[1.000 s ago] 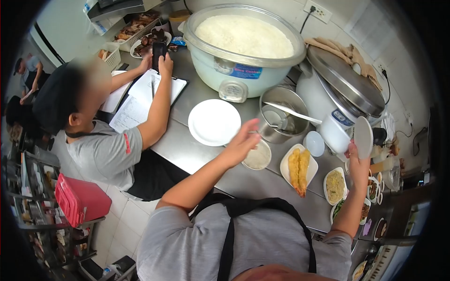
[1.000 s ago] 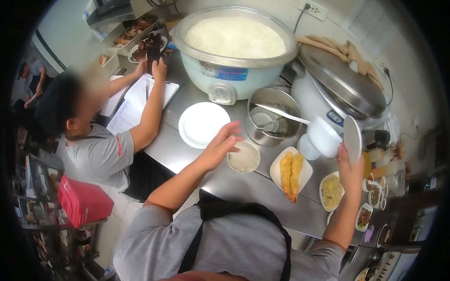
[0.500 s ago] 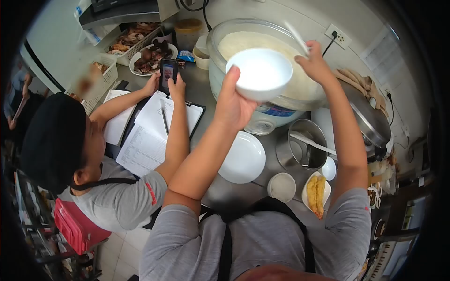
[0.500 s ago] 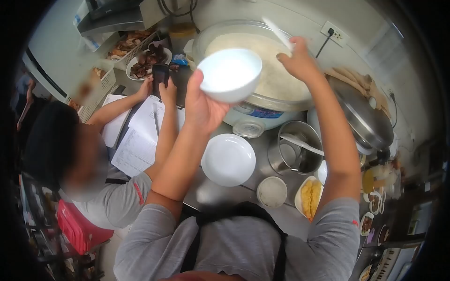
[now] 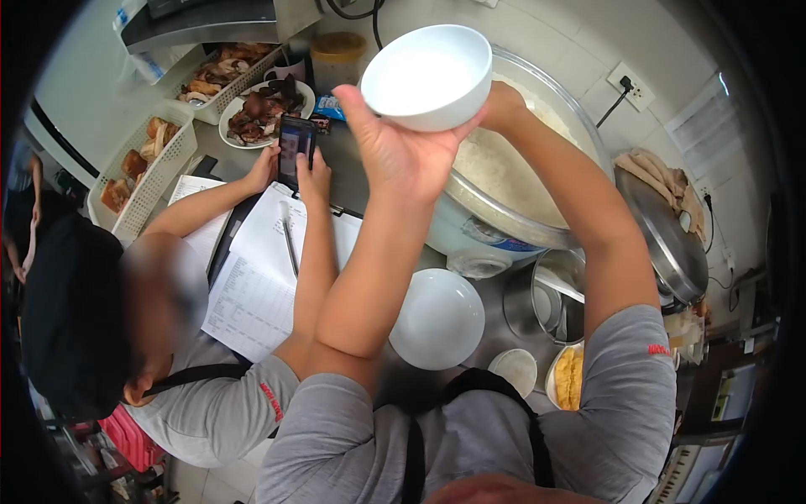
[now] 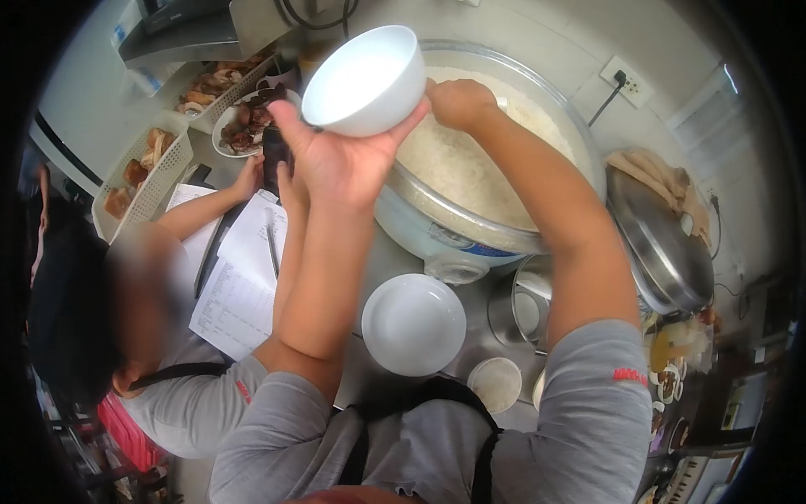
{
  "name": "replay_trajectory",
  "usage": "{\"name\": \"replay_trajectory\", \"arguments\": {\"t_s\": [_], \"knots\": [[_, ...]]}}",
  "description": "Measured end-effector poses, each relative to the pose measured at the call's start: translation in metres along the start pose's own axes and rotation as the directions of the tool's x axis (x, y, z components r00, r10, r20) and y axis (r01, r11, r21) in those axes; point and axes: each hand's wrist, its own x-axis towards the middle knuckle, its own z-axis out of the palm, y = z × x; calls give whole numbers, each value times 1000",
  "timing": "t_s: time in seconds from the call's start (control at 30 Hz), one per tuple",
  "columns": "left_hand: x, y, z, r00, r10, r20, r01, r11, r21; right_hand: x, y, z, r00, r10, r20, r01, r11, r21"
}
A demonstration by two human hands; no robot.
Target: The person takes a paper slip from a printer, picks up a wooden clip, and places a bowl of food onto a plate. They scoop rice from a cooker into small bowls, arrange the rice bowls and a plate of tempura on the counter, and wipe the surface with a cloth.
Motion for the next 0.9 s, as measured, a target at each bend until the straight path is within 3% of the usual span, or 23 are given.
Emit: {"name": "replay_trajectory", "arguments": {"t_s": [0.13,0.27,0.5,0.6,0.63,0.67,0.73,0.9], "knots": [[-7,4,-5,989,-148,10,148,985,-91,-15,1,7,995,-55,86,56,998,-8],[-8,-5,-5,983,-179,-30,180,983,21,-49,-3,5,976,-81,204,95,994,-58],[-16,-3,-3,974,-213,-81,220,971,93,-108,9,-4,955,-174,239,128,973,194],[-17,-2,3,978,-181,-103,201,950,237,-125,39,13,918,-322,231,209,889,408],[-16,-3,5,981,-159,-114,186,936,299,-128,42,12,916,-384,114,291,833,470],[-14,-2,5,984,-153,-91,175,923,343,-128,50,7,916,-271,297,75,841,536],[-8,0,2,988,-144,-49,151,892,427,-133,61,-17,756,-85,649,-369,763,530],[6,-10,-1,982,53,-180,77,762,643,-128,72,-52,904,165,394,-406,615,676]]}}
